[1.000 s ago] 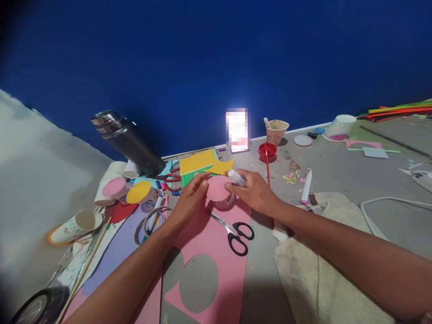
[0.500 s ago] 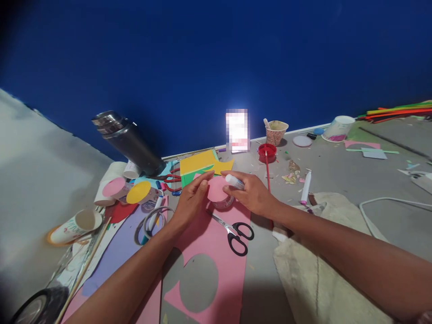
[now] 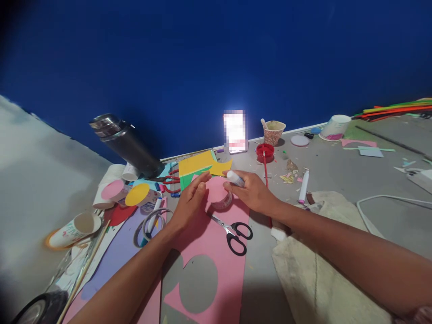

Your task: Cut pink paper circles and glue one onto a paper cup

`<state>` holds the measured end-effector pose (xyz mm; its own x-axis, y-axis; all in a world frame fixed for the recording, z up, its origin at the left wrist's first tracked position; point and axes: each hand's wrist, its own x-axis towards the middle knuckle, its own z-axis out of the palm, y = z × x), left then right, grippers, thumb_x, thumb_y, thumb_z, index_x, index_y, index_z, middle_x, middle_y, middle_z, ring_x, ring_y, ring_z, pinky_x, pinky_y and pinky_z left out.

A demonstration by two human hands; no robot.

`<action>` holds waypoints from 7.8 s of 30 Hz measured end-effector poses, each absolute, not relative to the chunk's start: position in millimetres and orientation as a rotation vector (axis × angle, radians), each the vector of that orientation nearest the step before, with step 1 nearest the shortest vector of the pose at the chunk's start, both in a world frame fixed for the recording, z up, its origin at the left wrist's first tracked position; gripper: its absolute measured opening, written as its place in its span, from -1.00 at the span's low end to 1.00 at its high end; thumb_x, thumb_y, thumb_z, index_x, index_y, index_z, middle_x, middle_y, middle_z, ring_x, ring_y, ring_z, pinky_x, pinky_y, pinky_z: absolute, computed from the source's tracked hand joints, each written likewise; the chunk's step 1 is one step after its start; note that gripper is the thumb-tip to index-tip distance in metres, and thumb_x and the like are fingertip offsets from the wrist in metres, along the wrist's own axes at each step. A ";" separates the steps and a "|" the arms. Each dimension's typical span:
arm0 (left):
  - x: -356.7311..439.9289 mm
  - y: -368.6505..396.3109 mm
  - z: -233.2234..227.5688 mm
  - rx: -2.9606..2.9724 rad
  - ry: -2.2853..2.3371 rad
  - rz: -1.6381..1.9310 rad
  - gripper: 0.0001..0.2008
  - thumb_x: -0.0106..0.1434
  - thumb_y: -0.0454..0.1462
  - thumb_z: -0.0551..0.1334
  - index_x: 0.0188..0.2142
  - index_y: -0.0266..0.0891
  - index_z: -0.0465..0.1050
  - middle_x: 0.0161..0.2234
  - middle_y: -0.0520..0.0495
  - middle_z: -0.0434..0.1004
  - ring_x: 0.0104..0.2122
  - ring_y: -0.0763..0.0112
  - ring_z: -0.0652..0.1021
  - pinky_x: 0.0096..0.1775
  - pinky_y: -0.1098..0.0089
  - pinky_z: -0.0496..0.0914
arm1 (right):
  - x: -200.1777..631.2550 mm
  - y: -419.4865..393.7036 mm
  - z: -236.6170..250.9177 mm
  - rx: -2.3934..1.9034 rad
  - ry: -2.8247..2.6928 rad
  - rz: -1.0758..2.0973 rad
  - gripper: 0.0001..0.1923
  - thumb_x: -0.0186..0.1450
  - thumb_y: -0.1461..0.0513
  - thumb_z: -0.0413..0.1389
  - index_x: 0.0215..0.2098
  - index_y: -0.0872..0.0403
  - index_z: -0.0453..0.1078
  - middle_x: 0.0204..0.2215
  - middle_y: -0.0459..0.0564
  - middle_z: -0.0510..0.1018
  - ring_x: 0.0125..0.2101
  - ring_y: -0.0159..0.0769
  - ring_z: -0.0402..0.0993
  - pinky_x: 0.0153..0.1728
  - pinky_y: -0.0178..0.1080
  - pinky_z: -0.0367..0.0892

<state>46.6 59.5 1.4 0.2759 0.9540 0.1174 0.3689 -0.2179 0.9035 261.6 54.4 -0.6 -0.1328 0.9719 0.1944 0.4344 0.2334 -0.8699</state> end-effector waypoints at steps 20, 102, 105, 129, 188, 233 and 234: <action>47.2 66.6 15.3 1.854 1.317 1.072 -0.15 0.07 -0.21 0.43 0.32 -0.08 0.16 0.24 -0.19 0.34 0.16 0.11 0.42 0.17 0.14 0.31 | 272.8 55.3 -3.7 -1.345 -1.647 0.809 -0.57 0.33 0.00 0.13 -0.02 0.11 0.54 -0.45 -0.08 0.60 -0.42 -0.21 0.50 -0.33 -0.19 0.40; -67.5 -35.9 17.7 1.881 2.019 0.954 -0.73 0.32 -0.14 0.24 -0.48 -0.18 0.53 -0.49 0.04 0.57 -0.46 0.39 0.52 -0.36 0.41 0.34 | 286.3 54.7 -40.4 -1.338 -2.178 0.100 -0.68 0.42 0.09 -0.04 -0.02 0.08 0.39 -0.16 0.14 0.58 -0.15 -0.02 0.49 -0.21 -0.10 0.34; -75.9 -31.0 8.7 1.941 2.115 0.971 -0.75 0.35 -0.17 0.19 -0.06 -0.18 0.54 -0.13 -0.10 0.60 -0.15 0.24 0.57 -0.17 0.31 0.42 | 286.8 56.9 -37.7 -1.319 -2.316 0.076 -0.66 0.45 0.05 -0.06 -0.15 0.09 0.44 -0.26 0.13 0.52 -0.22 -0.03 0.43 -0.23 -0.11 0.27; 20.2 -81.6 -18.0 2.483 1.327 0.069 0.00 0.15 -0.12 0.44 0.45 -0.06 -0.07 0.47 -0.35 -0.24 0.43 -0.24 -0.13 0.28 -0.42 -0.02 | 277.5 54.6 -17.8 -1.478 -2.484 -0.140 -0.57 0.48 -0.01 -0.01 -0.25 0.14 0.51 -0.36 0.12 0.56 -0.27 -0.06 0.41 -0.28 -0.15 0.10; -58.6 -53.1 97.8 2.708 1.124 0.656 -0.60 0.32 -0.42 0.12 -0.36 0.08 0.67 0.39 0.20 0.17 0.38 0.02 0.18 0.34 -0.15 0.08 | 290.3 58.7 -0.8 -1.105 -1.337 1.815 -0.68 0.05 0.14 0.40 -0.27 0.13 0.61 -0.31 0.04 0.65 -0.50 -0.45 0.37 -0.60 -0.40 0.16; 11.5 -14.1 8.2 2.611 1.871 0.293 -0.54 0.22 -0.35 0.30 0.12 -0.11 0.39 0.39 -0.30 0.09 0.39 -0.39 -0.01 0.23 -0.45 -0.01 | 254.0 25.0 -12.9 -1.184 -1.796 1.418 -0.81 0.17 0.10 0.26 -0.43 0.05 0.46 -0.59 -0.15 0.46 -0.57 -0.38 0.33 -0.53 -0.32 0.24; 14.4 -18.0 10.6 2.643 1.915 0.272 -0.54 0.22 -0.31 0.31 0.12 -0.10 0.40 0.40 -0.29 0.09 0.39 -0.45 -0.05 0.22 -0.48 -0.06 | 255.1 25.0 -11.3 -1.170 -1.782 1.419 -0.81 0.17 0.09 0.26 -0.42 0.05 0.47 -0.58 -0.14 0.48 -0.56 -0.37 0.34 -0.52 -0.31 0.26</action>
<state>14.4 -18.0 10.6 0.3056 0.9285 0.2110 0.9505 -0.3105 -0.0104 255.1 25.0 -11.3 -0.4528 0.8877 -0.0832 0.2794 0.0527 -0.9587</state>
